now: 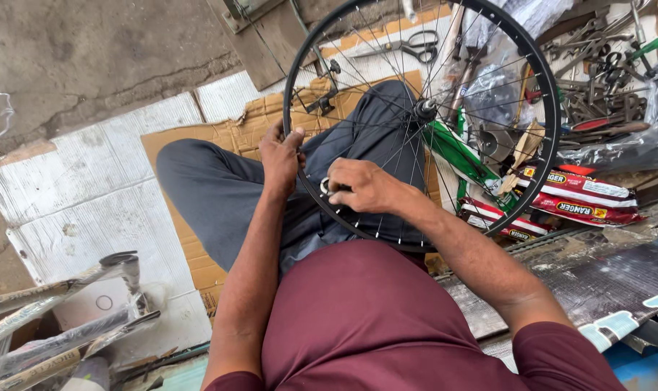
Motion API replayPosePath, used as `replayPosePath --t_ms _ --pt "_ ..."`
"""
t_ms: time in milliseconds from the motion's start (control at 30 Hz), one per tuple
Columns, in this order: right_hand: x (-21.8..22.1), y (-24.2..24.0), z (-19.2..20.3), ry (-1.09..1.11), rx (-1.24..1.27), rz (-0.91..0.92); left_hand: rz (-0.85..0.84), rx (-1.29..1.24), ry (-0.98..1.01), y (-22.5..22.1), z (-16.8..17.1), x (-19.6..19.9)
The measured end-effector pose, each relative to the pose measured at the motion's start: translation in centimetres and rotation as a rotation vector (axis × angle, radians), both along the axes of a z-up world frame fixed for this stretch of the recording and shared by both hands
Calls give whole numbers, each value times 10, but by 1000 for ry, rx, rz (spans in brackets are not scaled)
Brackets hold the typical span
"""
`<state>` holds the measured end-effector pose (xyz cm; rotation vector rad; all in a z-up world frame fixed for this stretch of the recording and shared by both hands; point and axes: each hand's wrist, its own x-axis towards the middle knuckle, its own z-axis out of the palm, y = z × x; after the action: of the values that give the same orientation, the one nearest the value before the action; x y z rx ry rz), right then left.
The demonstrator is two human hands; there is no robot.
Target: The person tightens spokes on a bicycle wheel rim by hand and using a spoke wrench while sitting on a cardboard sheet.
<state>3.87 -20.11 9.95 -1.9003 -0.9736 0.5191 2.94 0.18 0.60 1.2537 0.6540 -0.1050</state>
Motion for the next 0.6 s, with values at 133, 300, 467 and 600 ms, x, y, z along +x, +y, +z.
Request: replayPosePath --t_ms 133,300,467,600 --pt "4 -3 14 -425 -97 -136 33 56 8 -6 7 -11" --pt "16 13 12 -558 -508 77 4 203 -28 -7 5 -21" --pt "6 27 -13 -284 -416 83 -71 380 -139 -2 -2 -26" --pt "-2 23 -23 -243 -172 57 -46 431 -192 -3 -4 -23"
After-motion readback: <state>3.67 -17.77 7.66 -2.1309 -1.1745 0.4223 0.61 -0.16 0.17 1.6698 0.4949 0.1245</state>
